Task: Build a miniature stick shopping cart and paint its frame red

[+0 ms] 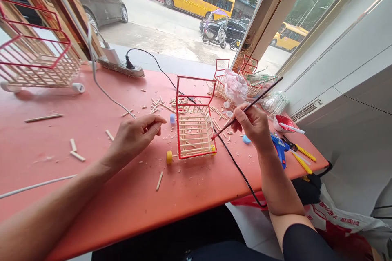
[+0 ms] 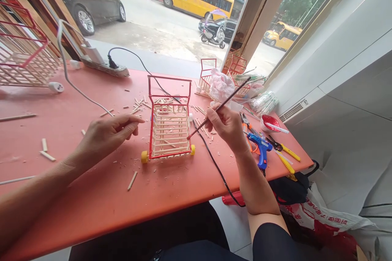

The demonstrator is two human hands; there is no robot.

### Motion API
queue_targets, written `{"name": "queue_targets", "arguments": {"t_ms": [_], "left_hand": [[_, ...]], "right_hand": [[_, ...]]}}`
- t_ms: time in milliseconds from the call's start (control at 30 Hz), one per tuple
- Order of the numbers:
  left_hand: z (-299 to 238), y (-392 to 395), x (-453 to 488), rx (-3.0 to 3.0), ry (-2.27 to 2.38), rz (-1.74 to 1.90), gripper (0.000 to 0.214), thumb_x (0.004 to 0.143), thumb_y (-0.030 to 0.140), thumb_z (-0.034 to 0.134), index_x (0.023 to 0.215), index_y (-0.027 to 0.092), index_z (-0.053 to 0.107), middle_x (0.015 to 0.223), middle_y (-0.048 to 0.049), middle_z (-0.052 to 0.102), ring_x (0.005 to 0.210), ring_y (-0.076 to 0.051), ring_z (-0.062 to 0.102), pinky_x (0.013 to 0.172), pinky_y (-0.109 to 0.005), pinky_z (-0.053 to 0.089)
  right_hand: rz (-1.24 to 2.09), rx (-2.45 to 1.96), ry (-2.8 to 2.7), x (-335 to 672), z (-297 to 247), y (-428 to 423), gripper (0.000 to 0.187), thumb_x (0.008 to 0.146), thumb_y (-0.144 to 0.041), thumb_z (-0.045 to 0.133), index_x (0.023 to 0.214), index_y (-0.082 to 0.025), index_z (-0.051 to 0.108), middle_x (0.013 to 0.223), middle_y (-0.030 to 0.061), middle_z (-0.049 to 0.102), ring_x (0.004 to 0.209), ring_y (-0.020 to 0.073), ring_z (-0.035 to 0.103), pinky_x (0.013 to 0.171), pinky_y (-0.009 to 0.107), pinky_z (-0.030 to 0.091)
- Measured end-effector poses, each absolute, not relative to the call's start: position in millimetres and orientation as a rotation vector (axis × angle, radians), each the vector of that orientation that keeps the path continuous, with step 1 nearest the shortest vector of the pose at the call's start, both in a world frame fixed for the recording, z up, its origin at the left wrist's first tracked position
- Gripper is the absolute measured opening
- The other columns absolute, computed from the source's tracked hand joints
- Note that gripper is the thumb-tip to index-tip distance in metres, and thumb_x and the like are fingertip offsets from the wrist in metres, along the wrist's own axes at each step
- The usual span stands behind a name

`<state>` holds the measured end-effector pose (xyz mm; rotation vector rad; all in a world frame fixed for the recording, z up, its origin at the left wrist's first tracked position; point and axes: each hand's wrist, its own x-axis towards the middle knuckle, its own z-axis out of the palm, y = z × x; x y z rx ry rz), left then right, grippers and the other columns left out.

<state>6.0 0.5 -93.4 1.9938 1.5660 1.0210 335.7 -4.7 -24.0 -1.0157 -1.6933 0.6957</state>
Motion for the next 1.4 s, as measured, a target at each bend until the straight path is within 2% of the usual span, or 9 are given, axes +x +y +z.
{"name": "queue_targets", "arguments": {"t_ms": [267,467,700,967,1267,1400], "left_hand": [[-92,0,9,1.99,1.553,1.031,0.049,0.087,0.049,0.047,0.101,0.017,0.082,0.068,0.0002,0.072,0.056,-0.014,0.06,0.066,-0.027,0.045],[-92,1,9,1.993,1.557,1.043,0.048,0.087,0.05,0.048,0.098,0.018,0.082,0.067,0.001,0.072,0.055,-0.014,0.06,0.065,-0.027,0.045],[-95,2,8,1.998,1.565,1.05,0.047,0.087,0.05,0.048,0.096,0.02,0.082,0.065,0.0019,0.07,0.054,-0.014,0.06,0.065,-0.027,0.044],[-98,4,7,2.004,1.546,1.077,0.046,0.088,0.05,0.049,0.097,0.019,0.083,0.065,0.0025,0.071,0.054,-0.013,0.06,0.064,-0.026,0.045],[-100,5,7,2.026,1.533,1.105,0.042,0.089,0.048,0.049,0.095,0.022,0.082,0.063,0.0042,0.069,0.052,-0.013,0.06,0.062,-0.026,0.044],[-100,4,6,2.033,1.54,1.087,0.04,0.089,0.047,0.049,0.093,0.023,0.081,0.063,0.0044,0.07,0.051,-0.013,0.058,0.062,-0.026,0.043]], "right_hand": [[0.569,-0.953,-1.585,331,-29,7,0.043,0.097,-0.064,0.078,0.088,-0.023,0.069,0.065,-0.0016,0.074,0.054,0.0132,0.07,0.048,0.024,0.051],[0.519,-1.002,-1.563,332,-28,8,0.049,0.094,-0.07,0.078,0.088,-0.023,0.069,0.067,-0.0011,0.075,0.054,0.0134,0.07,0.05,0.025,0.054],[0.517,-1.01,-1.557,334,-31,6,0.043,0.098,-0.063,0.078,0.086,-0.023,0.07,0.063,-0.0026,0.073,0.05,0.012,0.068,0.048,0.023,0.053],[0.522,-0.988,-1.538,333,-34,7,0.037,0.099,-0.059,0.078,0.092,-0.023,0.073,0.072,-0.0002,0.078,0.059,0.0137,0.074,0.053,0.024,0.057],[0.572,-1.041,-1.537,342,-34,12,0.047,0.095,-0.066,0.079,0.083,-0.022,0.071,0.06,-0.0028,0.072,0.047,0.0122,0.067,0.047,0.023,0.054],[0.575,-1.037,-1.53,339,-33,11,0.044,0.096,-0.064,0.079,0.087,-0.021,0.072,0.063,-0.0022,0.074,0.05,0.0119,0.067,0.048,0.023,0.054]]}}
